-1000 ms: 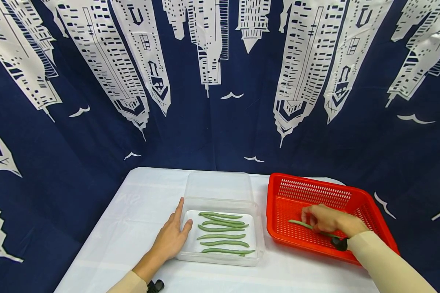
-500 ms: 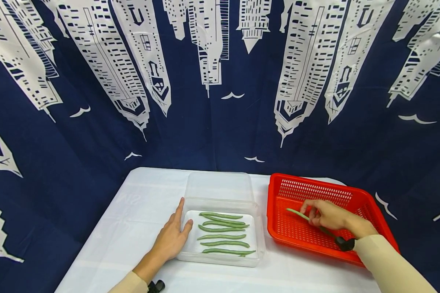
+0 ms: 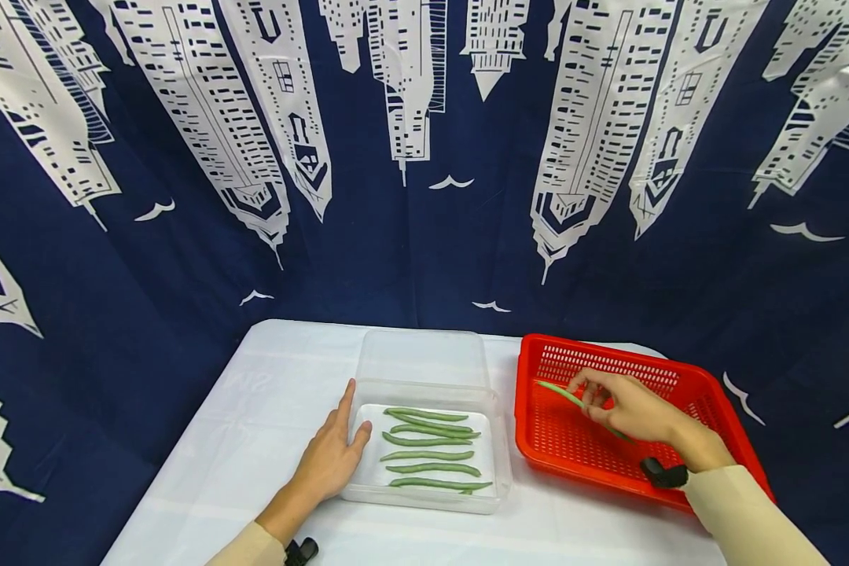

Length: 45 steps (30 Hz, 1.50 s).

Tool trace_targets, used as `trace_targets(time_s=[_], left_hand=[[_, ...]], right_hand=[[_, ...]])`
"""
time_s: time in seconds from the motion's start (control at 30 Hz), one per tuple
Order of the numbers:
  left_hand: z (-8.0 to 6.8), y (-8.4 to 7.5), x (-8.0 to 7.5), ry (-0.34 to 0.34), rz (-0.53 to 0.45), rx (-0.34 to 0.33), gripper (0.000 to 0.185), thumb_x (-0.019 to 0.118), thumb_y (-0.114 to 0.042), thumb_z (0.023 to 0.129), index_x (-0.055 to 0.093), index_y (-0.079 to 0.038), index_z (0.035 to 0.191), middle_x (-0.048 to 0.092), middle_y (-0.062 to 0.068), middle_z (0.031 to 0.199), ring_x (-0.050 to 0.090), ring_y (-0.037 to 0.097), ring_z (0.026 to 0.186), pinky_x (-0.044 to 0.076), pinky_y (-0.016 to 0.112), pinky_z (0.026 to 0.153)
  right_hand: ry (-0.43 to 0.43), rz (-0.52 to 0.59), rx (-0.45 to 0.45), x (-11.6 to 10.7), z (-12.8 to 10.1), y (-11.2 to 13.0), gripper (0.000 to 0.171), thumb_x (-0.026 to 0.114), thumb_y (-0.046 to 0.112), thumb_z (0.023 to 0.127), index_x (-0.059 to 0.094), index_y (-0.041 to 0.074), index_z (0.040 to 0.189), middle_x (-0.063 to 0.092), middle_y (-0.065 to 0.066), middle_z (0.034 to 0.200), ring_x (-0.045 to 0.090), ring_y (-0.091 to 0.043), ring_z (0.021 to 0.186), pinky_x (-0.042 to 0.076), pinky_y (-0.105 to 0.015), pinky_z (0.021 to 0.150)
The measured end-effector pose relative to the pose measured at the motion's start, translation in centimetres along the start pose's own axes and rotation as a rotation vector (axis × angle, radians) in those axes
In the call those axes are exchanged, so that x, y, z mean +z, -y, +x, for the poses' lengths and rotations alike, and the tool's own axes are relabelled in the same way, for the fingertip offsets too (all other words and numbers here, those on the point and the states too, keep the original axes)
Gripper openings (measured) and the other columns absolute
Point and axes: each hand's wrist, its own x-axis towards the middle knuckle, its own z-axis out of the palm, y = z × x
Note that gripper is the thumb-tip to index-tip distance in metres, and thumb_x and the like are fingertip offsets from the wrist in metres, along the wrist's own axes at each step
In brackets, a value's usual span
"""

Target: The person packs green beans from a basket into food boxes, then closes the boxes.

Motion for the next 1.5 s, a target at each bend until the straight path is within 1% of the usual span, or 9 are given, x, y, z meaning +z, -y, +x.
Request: trace_targets(time_s=[0.13, 0.33, 0.57, 0.67, 0.8, 0.97, 1.07, 1.37, 1.5], left_hand=[[0.1, 0.1, 0.0, -0.001, -0.002, 0.004, 0.081, 0.056, -0.038, 0.124, 0.012, -0.025, 0.19, 0.053, 0.032, 0.175, 0.057, 0.058, 0.158, 0.047, 0.078, 0.127], [0.1, 0.1, 0.2, 0.005, -0.009, 0.002, 0.081, 0.056, -0.038, 0.124, 0.011, -0.025, 0.19, 0.051, 0.032, 0.177, 0.056, 0.058, 0.16, 0.046, 0.078, 0.128], [0.1, 0.2, 0.3, 0.003, 0.0, 0.006, 0.081, 0.056, -0.037, 0.124, 0.012, -0.025, 0.19, 0.054, 0.032, 0.174, 0.057, 0.058, 0.158, 0.047, 0.078, 0.127], [0.2, 0.2, 0.2, 0.005, 0.009, 0.009, 0.082, 0.056, -0.038, 0.124, 0.011, -0.024, 0.19, 0.054, 0.032, 0.174, 0.058, 0.058, 0.157, 0.048, 0.077, 0.127], [0.2, 0.2, 0.0, -0.002, 0.015, 0.007, 0.082, 0.057, -0.037, 0.123, 0.012, -0.023, 0.19, 0.054, 0.033, 0.174, 0.058, 0.058, 0.157, 0.048, 0.078, 0.126], [0.1, 0.2, -0.1, -0.001, 0.008, 0.0, 0.082, 0.056, -0.038, 0.124, 0.01, -0.025, 0.19, 0.053, 0.033, 0.175, 0.057, 0.059, 0.157, 0.048, 0.078, 0.126], [0.1, 0.3, 0.0, 0.003, 0.003, -0.002, 0.082, 0.056, -0.038, 0.124, 0.01, -0.026, 0.19, 0.053, 0.032, 0.175, 0.058, 0.059, 0.157, 0.048, 0.078, 0.125], [0.2, 0.1, 0.2, -0.001, 0.002, 0.005, 0.08, 0.054, -0.039, 0.124, 0.011, -0.025, 0.19, 0.054, 0.032, 0.174, 0.06, 0.059, 0.155, 0.049, 0.078, 0.125], [0.2, 0.0, 0.1, 0.003, 0.004, 0.006, 0.08, 0.054, -0.039, 0.125, 0.011, -0.024, 0.19, 0.054, 0.033, 0.174, 0.059, 0.06, 0.155, 0.049, 0.078, 0.125]], right_hand=[[-0.006, -0.02, -0.012, -0.2, 0.5, 2.5, 0.042, 0.082, -0.006, 0.097, 0.073, 0.021, 0.129, 0.072, 0.008, 0.097, 0.065, -0.005, 0.089, 0.057, -0.025, 0.075], [0.007, -0.019, -0.086, 0.3, 1.6, 5.7, 0.044, 0.082, -0.009, 0.096, 0.074, 0.019, 0.128, 0.074, 0.005, 0.098, 0.066, -0.005, 0.091, 0.061, -0.025, 0.075], [0.04, -0.057, -0.159, 1.8, 3.3, 8.7, 0.042, 0.08, -0.009, 0.097, 0.075, 0.02, 0.126, 0.074, 0.011, 0.1, 0.067, -0.003, 0.093, 0.064, -0.027, 0.078], [0.057, -0.07, -0.182, 2.6, 4.2, 9.9, 0.04, 0.079, -0.007, 0.098, 0.075, 0.02, 0.127, 0.074, 0.011, 0.101, 0.067, -0.003, 0.095, 0.065, -0.028, 0.079], [0.089, -0.066, -0.222, 3.7, 5.6, 11.5, 0.04, 0.076, -0.007, 0.099, 0.077, 0.019, 0.13, 0.074, 0.01, 0.102, 0.067, -0.004, 0.096, 0.066, -0.03, 0.084], [0.142, -0.03, -0.266, 5.2, 7.1, 13.0, 0.041, 0.071, -0.009, 0.1, 0.077, 0.018, 0.13, 0.071, 0.009, 0.099, 0.066, -0.002, 0.092, 0.068, -0.032, 0.085], [0.176, -0.02, -0.285, 6.0, 7.8, 13.7, 0.039, 0.07, -0.009, 0.102, 0.077, 0.018, 0.13, 0.07, 0.009, 0.099, 0.066, -0.001, 0.092, 0.068, -0.03, 0.087], [0.244, -0.03, -0.334, 7.7, 9.1, 15.9, 0.036, 0.071, -0.005, 0.104, 0.076, 0.015, 0.133, 0.072, 0.007, 0.101, 0.067, -0.001, 0.091, 0.064, -0.026, 0.09], [0.267, -0.037, -0.359, 8.4, 9.5, 16.6, 0.033, 0.073, -0.004, 0.104, 0.077, 0.015, 0.131, 0.071, 0.006, 0.099, 0.066, 0.001, 0.09, 0.065, -0.028, 0.091]])
